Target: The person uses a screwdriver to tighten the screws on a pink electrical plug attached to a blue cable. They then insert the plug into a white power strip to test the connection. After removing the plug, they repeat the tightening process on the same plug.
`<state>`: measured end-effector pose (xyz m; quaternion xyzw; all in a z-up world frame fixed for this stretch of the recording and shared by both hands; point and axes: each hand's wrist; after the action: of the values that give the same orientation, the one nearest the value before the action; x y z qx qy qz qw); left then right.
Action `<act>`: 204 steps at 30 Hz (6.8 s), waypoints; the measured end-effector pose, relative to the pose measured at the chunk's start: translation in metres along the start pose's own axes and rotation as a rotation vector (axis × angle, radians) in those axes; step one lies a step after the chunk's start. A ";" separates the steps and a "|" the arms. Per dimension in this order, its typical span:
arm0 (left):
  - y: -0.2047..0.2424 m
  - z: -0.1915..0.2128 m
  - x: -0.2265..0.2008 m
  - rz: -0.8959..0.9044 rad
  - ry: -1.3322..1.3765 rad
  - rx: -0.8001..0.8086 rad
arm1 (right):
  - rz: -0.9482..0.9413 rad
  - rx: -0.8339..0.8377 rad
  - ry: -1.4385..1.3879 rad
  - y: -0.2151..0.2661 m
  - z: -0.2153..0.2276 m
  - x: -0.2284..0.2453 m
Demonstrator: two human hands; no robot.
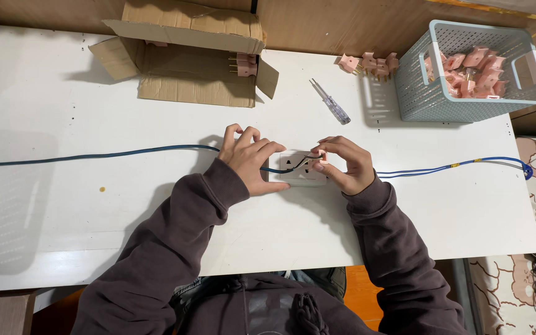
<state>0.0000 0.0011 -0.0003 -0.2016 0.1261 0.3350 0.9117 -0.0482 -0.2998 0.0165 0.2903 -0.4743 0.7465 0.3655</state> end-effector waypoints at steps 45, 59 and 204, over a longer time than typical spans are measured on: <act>0.001 -0.016 0.006 -0.006 -0.044 -0.100 | -0.042 0.011 0.148 0.020 -0.009 -0.017; 0.003 -0.009 0.000 0.004 -0.038 -0.089 | 0.015 -0.021 0.130 0.026 -0.023 -0.027; -0.005 -0.038 0.056 0.365 0.815 -0.684 | -0.248 -0.483 0.340 0.005 0.068 -0.129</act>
<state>0.0412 0.0114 -0.0528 -0.5739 0.3852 0.4042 0.5990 0.0260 -0.3984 -0.0610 0.1221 -0.5309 0.5998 0.5861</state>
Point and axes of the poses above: each hand's wrist, its own y-axis away from the middle knuckle, its own z-axis out of the back of the hand, x = y × z, and after that the axes turned 2 degrees about -y, right-handed
